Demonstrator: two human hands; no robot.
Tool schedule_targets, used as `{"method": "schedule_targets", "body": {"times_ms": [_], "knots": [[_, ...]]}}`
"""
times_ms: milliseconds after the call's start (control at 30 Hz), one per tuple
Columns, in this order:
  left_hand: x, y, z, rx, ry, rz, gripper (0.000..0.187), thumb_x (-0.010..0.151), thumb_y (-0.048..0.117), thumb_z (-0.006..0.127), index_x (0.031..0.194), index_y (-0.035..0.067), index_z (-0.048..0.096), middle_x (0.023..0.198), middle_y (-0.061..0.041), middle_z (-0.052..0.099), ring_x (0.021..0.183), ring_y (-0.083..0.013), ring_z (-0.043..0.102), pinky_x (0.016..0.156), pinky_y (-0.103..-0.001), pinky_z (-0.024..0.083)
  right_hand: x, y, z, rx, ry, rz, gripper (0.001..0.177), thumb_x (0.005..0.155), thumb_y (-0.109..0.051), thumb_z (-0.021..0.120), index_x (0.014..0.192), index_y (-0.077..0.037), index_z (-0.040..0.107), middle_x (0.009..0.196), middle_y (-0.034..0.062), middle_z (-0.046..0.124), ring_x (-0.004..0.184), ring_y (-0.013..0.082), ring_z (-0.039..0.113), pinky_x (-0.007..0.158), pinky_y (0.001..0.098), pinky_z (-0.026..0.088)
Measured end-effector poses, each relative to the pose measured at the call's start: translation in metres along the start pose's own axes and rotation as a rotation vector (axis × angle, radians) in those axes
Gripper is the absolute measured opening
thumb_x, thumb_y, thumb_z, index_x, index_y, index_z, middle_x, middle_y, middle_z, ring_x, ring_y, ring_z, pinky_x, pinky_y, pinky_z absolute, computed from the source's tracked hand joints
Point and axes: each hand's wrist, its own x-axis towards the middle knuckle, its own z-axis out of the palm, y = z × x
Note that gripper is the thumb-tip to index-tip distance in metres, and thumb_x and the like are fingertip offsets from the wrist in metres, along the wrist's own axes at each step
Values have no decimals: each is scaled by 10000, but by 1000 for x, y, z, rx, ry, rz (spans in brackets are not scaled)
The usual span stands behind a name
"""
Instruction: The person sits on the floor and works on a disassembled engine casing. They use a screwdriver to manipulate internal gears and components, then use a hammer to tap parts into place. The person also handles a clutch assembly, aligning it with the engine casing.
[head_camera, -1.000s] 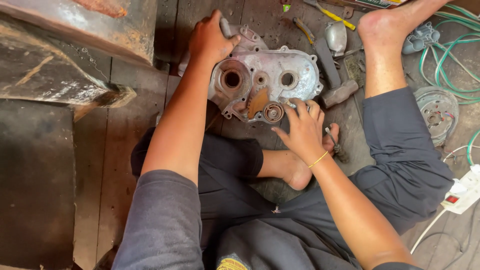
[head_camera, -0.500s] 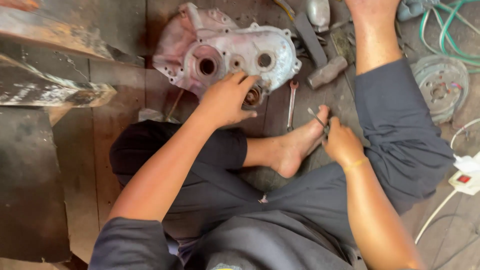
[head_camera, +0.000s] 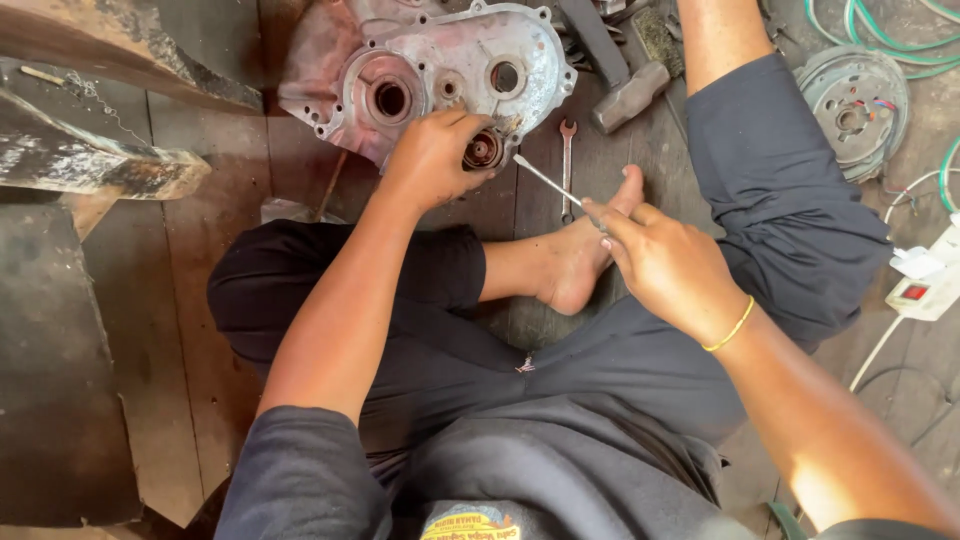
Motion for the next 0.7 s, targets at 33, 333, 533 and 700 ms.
{"method": "schedule_targets", "body": {"times_ms": [33, 333, 533, 700], "knots": [[0, -3, 3, 17, 6, 17, 547, 725, 238, 944, 1181, 37, 719, 985, -169, 730, 991, -366, 716, 894, -443, 590, 2, -1, 2, -55, 7, -12, 326, 1034, -267, 541, 1334, -192, 646, 1024, 193, 703, 845, 449, 742, 695, 554, 623], [0, -15, 12, 44, -1, 66, 531, 725, 259, 914, 1178, 66, 715, 980, -153, 742, 961, -355, 739, 881, -434, 610, 37, -53, -20, -289, -22, -28, 259, 1005, -253, 576, 1208, -189, 723, 934, 183, 706, 777, 431, 751, 641, 513, 628], [-2, -12, 17, 84, 93, 136, 525, 667, 215, 899, 1126, 44, 711, 923, -147, 724, 882, -343, 699, 794, -424, 583, 105, -118, -45, -646, -295, -195, 56, 678, -193, 759, 730, -172, 755, 659, 43, 663, 553, 244, 651, 514, 403, 545], [-3, -9, 15, 31, 231, 178, 507, 605, 124, 851, 1086, 26, 722, 875, -122, 719, 777, -316, 644, 683, -409, 537, 123, -112, -53, -534, -420, -75, 191, 790, -105, 701, 941, -47, 802, 965, 175, 755, 771, 343, 714, 688, 480, 559]]}}
